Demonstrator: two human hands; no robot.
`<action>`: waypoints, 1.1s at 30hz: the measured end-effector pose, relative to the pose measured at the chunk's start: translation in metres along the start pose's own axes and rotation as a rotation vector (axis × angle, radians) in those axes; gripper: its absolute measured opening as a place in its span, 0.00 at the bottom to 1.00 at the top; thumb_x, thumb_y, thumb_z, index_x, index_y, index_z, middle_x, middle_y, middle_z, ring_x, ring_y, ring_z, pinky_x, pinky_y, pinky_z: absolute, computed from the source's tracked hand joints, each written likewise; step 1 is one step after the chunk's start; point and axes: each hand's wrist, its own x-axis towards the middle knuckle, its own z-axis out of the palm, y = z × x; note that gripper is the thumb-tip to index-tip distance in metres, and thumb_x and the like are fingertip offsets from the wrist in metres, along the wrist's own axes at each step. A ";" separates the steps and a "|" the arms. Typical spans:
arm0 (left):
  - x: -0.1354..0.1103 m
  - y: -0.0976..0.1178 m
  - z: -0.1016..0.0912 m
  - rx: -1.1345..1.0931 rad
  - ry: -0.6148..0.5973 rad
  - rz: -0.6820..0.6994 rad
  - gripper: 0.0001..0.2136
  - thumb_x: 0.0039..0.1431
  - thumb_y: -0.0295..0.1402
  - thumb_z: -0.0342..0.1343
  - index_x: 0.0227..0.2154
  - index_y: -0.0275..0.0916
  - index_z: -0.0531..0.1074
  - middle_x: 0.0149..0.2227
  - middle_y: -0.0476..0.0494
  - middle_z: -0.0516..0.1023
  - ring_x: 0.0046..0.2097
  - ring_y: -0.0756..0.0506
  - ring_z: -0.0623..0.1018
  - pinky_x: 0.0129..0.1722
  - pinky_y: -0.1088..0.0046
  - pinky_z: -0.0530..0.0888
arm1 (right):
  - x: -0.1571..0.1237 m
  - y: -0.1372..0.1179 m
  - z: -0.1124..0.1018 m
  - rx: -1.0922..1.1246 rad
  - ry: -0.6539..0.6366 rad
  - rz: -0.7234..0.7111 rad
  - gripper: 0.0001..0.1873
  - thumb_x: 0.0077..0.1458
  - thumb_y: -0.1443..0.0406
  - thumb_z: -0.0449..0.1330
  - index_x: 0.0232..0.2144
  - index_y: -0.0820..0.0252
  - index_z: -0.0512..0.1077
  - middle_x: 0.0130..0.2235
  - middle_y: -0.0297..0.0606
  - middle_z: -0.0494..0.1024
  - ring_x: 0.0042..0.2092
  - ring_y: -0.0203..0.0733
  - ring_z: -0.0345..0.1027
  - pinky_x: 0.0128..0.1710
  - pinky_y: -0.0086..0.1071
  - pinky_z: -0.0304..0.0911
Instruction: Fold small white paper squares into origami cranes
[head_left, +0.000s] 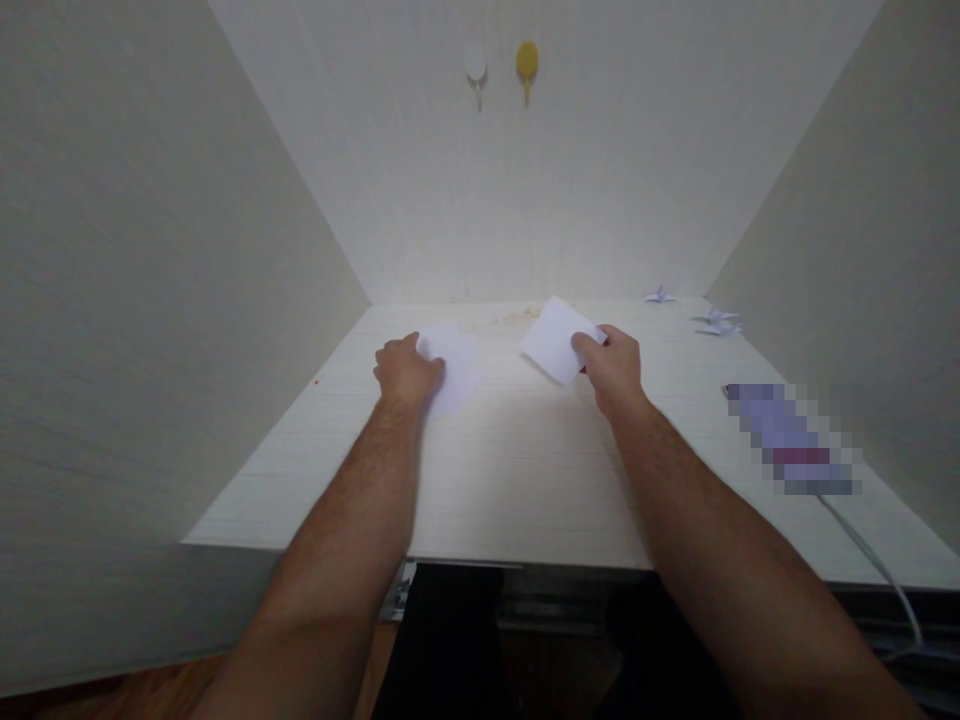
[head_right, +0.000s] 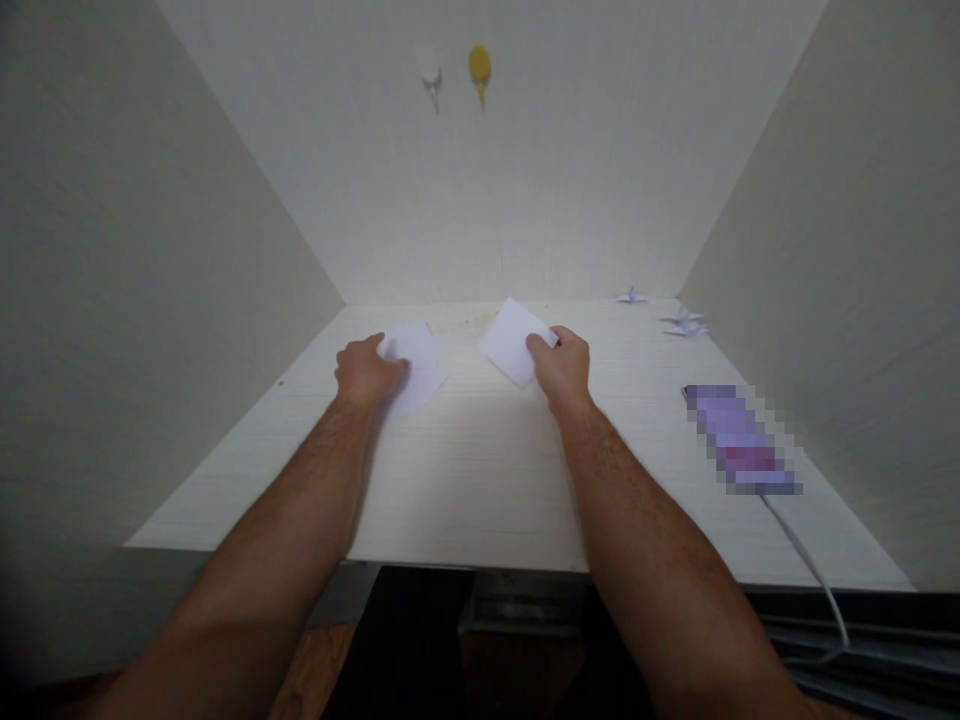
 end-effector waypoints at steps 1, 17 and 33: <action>-0.004 0.007 0.000 -0.081 0.055 0.015 0.30 0.47 0.38 0.63 0.55 0.35 0.71 0.57 0.27 0.70 0.59 0.28 0.67 0.57 0.47 0.65 | -0.001 -0.002 0.000 0.013 -0.017 0.014 0.11 0.40 0.61 0.62 0.28 0.61 0.73 0.25 0.33 0.73 0.27 0.38 0.66 0.23 0.28 0.60; -0.080 0.075 0.018 -1.082 -0.451 -0.063 0.12 0.50 0.37 0.62 0.20 0.38 0.67 0.18 0.54 0.67 0.18 0.54 0.64 0.17 0.78 0.60 | -0.022 -0.019 -0.007 -0.168 -0.439 0.074 0.12 0.43 0.59 0.65 0.22 0.62 0.70 0.21 0.34 0.71 0.21 0.34 0.62 0.19 0.29 0.56; -0.067 0.073 0.004 -1.382 -0.497 -0.237 0.11 0.44 0.32 0.65 0.21 0.38 0.65 0.22 0.49 0.70 0.20 0.53 0.70 0.17 0.77 0.60 | -0.018 -0.016 -0.007 0.149 -0.548 -0.105 0.29 0.39 0.70 0.64 0.48 0.51 0.73 0.45 0.35 0.79 0.32 0.35 0.72 0.28 0.30 0.69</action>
